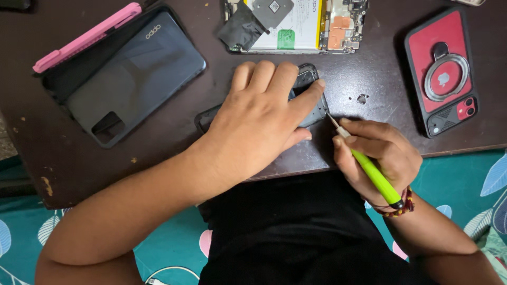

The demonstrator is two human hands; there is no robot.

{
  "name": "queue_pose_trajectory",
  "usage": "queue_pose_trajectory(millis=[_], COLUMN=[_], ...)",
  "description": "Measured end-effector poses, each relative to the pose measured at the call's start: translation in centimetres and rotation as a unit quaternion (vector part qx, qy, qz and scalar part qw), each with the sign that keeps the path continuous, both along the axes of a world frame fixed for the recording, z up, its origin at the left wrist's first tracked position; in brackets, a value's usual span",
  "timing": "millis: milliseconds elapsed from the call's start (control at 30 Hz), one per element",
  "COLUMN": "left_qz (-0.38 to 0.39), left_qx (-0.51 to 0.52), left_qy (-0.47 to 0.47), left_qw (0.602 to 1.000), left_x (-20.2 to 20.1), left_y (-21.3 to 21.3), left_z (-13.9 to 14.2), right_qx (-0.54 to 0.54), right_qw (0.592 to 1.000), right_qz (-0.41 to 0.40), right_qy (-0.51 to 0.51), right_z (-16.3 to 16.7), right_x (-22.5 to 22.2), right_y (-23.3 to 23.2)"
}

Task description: The person uses a green precision screwdriver to remove screws from the back cover of a disassembled smartphone. They then detach the back cover and set it aside, exposing the internal components. The person continues to remove additional screws from the back cover and places them on the table.

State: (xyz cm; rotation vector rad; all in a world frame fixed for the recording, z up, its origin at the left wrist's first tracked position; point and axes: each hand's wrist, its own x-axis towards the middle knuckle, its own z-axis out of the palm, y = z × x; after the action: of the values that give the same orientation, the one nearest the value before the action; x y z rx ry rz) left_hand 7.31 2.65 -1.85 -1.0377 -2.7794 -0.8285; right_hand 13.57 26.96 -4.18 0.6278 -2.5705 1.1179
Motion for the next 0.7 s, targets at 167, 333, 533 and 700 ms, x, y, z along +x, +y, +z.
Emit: queue_pose_trajectory(millis=[167,333,533,700], left_qz=[-0.002,-0.003,-0.004,-0.001], left_qx=[-0.001,0.001,-0.007,-0.007], left_qy=[0.006,0.004,0.005,0.004], left_qw=[1.000,1.000,1.000,1.000], left_x=[-0.09,-0.06,-0.08,-0.06], left_y=[-0.02,-0.01,0.01,0.07], left_z=[-0.07,-0.03,-0.02,-0.05], right_qx=[0.017,0.002,0.014,0.025], right_qw=[1.000,1.000,1.000,1.000], right_qz=[0.012,0.001,0.000,-0.003], right_qy=[-0.008,-0.016,-0.010,-0.006], right_z=[0.26,0.15,0.14,0.12], right_x=[-0.22,-0.20,-0.20,-0.38], right_y=[0.12,-0.03,-0.03,-0.20])
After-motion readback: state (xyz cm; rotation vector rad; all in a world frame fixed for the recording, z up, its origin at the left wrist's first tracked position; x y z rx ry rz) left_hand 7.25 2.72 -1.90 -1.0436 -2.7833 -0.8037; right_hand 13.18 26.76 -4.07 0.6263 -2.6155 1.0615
